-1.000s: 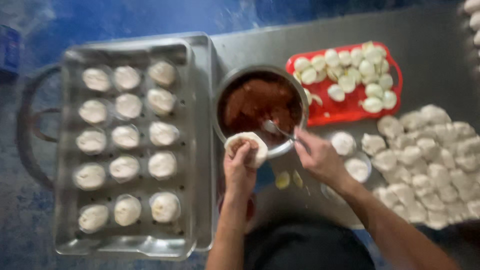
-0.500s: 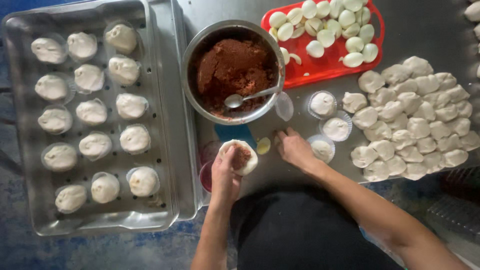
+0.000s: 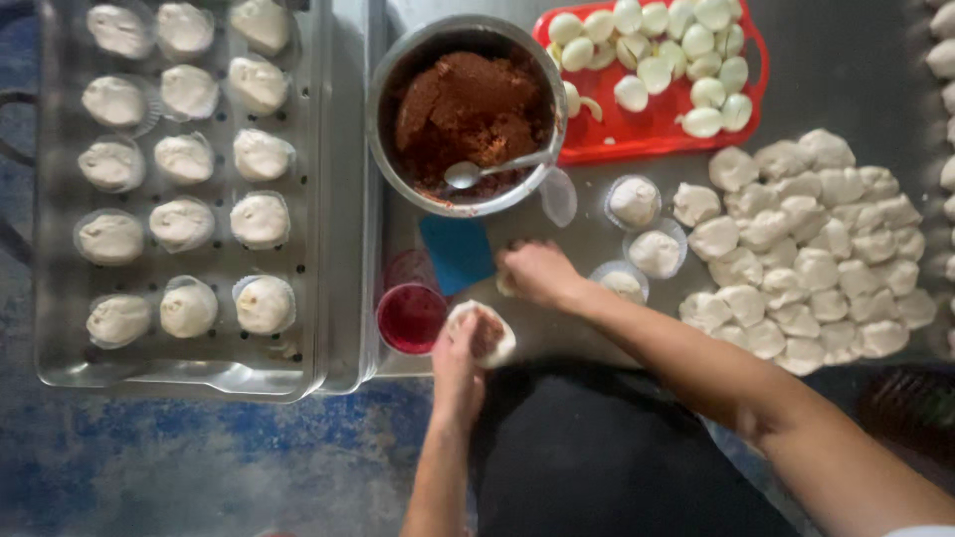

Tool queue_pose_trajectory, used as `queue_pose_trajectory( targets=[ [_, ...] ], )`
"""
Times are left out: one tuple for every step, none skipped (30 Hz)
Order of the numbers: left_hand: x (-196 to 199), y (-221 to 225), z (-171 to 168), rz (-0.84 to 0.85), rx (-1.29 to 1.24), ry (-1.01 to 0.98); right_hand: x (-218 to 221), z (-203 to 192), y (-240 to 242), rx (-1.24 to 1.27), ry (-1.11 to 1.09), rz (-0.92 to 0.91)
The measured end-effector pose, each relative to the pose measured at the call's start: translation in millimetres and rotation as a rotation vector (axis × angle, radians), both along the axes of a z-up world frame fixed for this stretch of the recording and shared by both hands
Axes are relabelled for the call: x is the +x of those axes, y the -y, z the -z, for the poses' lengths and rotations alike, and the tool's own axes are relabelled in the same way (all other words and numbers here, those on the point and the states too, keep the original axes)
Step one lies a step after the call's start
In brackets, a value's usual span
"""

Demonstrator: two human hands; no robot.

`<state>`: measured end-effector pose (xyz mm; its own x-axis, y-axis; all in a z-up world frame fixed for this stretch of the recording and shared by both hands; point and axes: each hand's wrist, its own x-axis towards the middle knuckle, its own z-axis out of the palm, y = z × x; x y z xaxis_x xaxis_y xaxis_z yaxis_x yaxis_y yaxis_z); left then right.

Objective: The person flattens portions of dough by hand, fills them with meat mixture using a spoon and a slice of egg, then pleats the dough into buns and places them into paper liners on a tray.

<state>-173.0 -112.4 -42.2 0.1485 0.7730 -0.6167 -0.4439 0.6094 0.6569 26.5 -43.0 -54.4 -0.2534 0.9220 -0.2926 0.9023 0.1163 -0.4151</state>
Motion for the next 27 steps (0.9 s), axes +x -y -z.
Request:
queue_pose_trajectory(
  targets=[
    [3, 2, 5, 0.008, 0.032, -0.004, 0, 4, 0, -0.038, 0.06, -0.052],
    [6, 1, 12, 0.004, 0.023, -0.012, 1, 10, -1, 0.02, 0.018, -0.08],
    [5, 9, 17, 0.002, -0.007, -0.023, 0, 17, 12, 0.055, -0.03, -0.108],
    [6, 17, 23, 0.0, -0.037, -0.033, 0, 25, 24, 0.091, -0.078, -0.136],
    [7, 21, 28, -0.009, -0.062, -0.044, 2, 32, 33, 0.07, -0.072, -0.149],
    [9, 26, 32, -0.018, -0.087, -0.054, 5, 37, 41, 0.049, -0.066, -0.162],
    [10, 24, 35, -0.028, -0.101, -0.066, 5, 41, 41, 0.039, -0.062, -0.177],
    [10, 21, 37, -0.039, -0.108, -0.056, 5, 43, 40, 0.008, -0.162, -0.107],
    [11, 19, 39, -0.041, -0.118, -0.041, 7, 43, 40, -0.029, -0.258, -0.028],
    [13, 16, 41, -0.043, -0.128, -0.027, 8, 42, 39, -0.065, -0.353, 0.052],
    [15, 11, 43, -0.045, -0.096, 0.009, 10, 38, 37, -0.071, -0.402, 0.11],
    [17, 6, 44, -0.048, -0.063, 0.044, 12, 33, 35, -0.078, -0.451, 0.168],
    [19, 3, 45, -0.046, -0.038, 0.079, 13, 25, 37, -0.09, -0.499, 0.232],
    [20, 1, 44, -0.043, -0.048, 0.069, 14, 16, 40, -0.12, -0.535, 0.312],
    [22, -2, 42, -0.042, -0.053, 0.063, 16, 4, 44, -0.146, -0.567, 0.39],
    [24, -1, 38, -0.04, -0.058, 0.056, 18, -9, 50, -0.17, -0.599, 0.468],
    [26, -7, 33, -0.026, -0.045, 0.087, 20, -24, 47, -0.191, -0.597, 0.45],
    [29, -11, 26, -0.012, -0.032, 0.118, 22, -40, 46, -0.211, -0.594, 0.432],
    [29, -13, 18, 0.0, -0.022, 0.143, 21, -55, 47, -0.238, -0.595, 0.412],
    [31, -15, 10, -0.009, -0.023, 0.224, 21, -68, 47, -0.103, -0.615, 0.32],
    [32, -14, 2, -0.012, -0.031, 0.301, 19, -80, 50, 0.026, -0.636, 0.233],
    [33, -14, -5, -0.015, -0.039, 0.378, 18, -90, 52, 0.155, -0.656, 0.145],
    [34, -13, -12, 0.008, -0.009, 0.384, 17, -99, 56, 0.152, -0.603, 0.163],
    [36, -11, -18, 0.031, 0.022, 0.39, 17, -107, 60, 0.148, -0.551, 0.18],
    [37, -11, -24, 0.061, 0.052, 0.399, 18, -115, 64, 0.148, -0.495, 0.203],
    [39, -10, -31, 0.077, 0.086, 0.359, 18, -122, 66, 0.162, -0.508, 0.175],
    [42, -13, -37, 0.095, 0.128, 0.322, 21, -130, 66, 0.184, -0.517, 0.146]
  ],
)
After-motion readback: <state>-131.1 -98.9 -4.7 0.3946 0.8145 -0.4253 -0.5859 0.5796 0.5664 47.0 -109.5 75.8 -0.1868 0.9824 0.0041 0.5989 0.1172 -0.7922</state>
